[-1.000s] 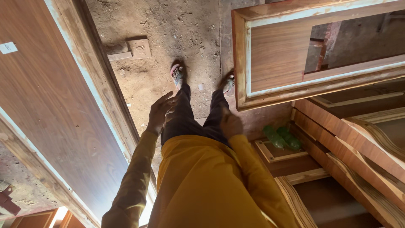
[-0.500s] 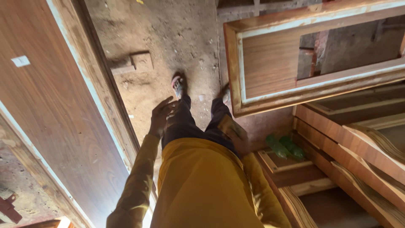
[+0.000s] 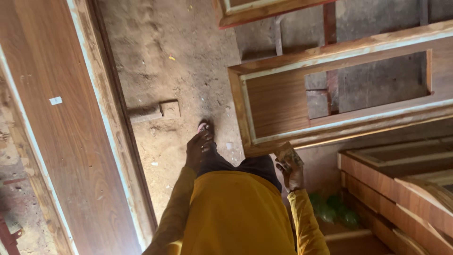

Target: The person lifts a wooden frame and places it on a workbench. They then use a sanding block to sand the edges and surfaces of the frame repeatedly.

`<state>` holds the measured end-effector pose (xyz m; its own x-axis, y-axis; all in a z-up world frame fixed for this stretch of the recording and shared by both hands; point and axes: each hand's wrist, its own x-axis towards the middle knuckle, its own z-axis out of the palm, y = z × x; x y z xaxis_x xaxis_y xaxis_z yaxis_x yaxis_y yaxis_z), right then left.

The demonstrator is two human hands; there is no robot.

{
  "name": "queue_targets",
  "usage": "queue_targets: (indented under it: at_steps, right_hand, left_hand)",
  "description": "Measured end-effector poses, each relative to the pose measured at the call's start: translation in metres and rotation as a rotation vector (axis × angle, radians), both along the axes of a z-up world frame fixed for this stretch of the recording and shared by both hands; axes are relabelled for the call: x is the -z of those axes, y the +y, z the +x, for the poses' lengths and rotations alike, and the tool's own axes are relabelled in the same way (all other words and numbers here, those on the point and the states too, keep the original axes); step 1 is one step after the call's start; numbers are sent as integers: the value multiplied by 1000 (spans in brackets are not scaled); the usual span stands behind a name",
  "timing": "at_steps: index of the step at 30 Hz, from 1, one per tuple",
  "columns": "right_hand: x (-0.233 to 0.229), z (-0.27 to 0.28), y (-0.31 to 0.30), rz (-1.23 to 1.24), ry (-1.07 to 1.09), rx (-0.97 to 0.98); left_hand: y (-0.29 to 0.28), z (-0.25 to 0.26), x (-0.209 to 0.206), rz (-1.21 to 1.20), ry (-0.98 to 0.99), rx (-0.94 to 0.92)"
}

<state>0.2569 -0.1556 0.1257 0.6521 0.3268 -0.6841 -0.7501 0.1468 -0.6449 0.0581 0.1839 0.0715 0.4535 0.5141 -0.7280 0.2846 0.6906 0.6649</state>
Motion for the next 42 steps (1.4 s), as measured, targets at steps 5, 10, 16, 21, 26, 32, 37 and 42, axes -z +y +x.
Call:
queue_targets:
  at_steps: [5,10,16,21,26,32,37,42]
  right_hand:
    - [-21,62,-2,139,-23,-33]
    - [-76,100,-3,422,-92,-92]
    - [-118,114,-28,609,-161,-105]
    - [-82,94,-57,533,-216,4]
    - [-65,53,-72,293,-51,203]
    - [-87,61,-105,319,-93,327]
    - [-57,72,-162,239,-29,534]
    - [-13,107,-246,290,-81,719]
  left_hand:
    - [-66,42,-12,60,-1,-66]
    - [-140,56,-25,168,-65,57]
    - [-177,71,-57,376,3,286]
    - [-192,117,-95,231,-270,250]
    - [-241,163,-140,-237,-417,264]
    - [-281,204,-149,-369,-474,404]
    - [-310,235,-112,-306,-166,540]
    - [-362,300,-69,-276,-46,619]
